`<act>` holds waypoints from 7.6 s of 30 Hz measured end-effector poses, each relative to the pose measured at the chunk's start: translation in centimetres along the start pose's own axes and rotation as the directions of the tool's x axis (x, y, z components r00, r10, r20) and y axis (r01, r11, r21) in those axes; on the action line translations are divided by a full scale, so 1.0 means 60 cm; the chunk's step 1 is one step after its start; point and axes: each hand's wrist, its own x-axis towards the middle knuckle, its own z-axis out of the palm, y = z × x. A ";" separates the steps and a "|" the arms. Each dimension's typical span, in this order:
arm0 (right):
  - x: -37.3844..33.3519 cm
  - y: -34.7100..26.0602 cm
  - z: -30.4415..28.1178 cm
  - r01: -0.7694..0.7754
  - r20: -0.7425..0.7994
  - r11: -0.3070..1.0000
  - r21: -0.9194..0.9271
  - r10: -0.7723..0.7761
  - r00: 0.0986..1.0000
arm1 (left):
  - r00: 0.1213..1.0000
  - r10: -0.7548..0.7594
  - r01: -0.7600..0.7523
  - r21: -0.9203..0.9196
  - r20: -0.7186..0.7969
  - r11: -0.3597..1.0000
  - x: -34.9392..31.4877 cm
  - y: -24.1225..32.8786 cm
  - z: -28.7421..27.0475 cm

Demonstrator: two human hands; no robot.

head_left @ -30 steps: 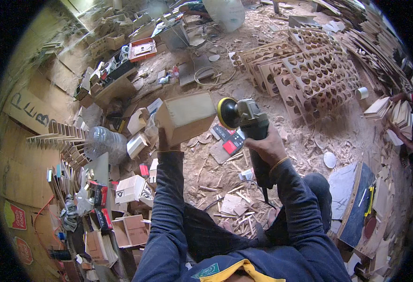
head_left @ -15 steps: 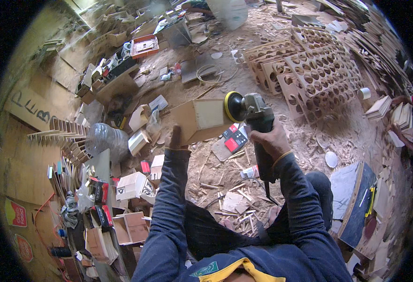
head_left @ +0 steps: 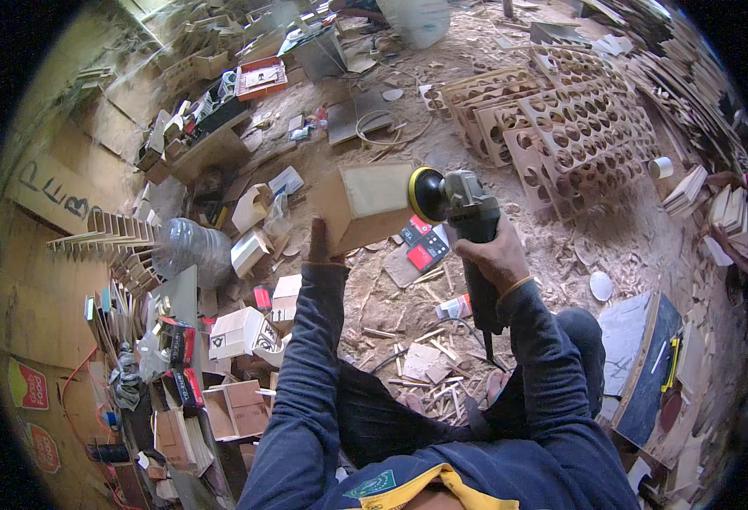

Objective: The person sits on the floor and uses an angle grinder with a sanding disc to smooth the surfaces of small wooden boxes. They repeatedly pick up a box, sand its faces and edges, then place it aside and pick up another box to continue the process.

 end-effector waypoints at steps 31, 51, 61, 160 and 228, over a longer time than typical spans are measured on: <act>0.006 0.040 -0.008 -0.189 -0.207 0.976 -0.107 0.164 0.964 | 0.996 -0.083 0.083 0.002 0.029 0.997 -0.027 0.013 0.080; -0.037 -0.100 0.069 0.090 -0.016 0.992 -0.087 -0.092 0.996 | 0.977 -0.213 0.207 -0.124 -0.036 0.970 -0.026 -0.020 0.070; -0.019 -0.005 0.028 -0.044 -0.152 0.959 -0.281 0.001 0.988 | 0.971 -0.238 0.236 -0.063 -0.026 0.970 -0.044 0.008 0.097; -0.004 -0.023 0.066 0.111 -0.112 0.888 -0.446 -0.179 0.977 | 0.756 0.582 -0.296 0.637 -0.299 0.712 -0.036 0.012 0.185; -0.048 -0.028 0.024 0.009 -0.069 0.840 -0.543 -0.055 0.996 | 0.805 0.401 -0.041 0.633 -0.438 0.773 -0.035 -0.031 0.150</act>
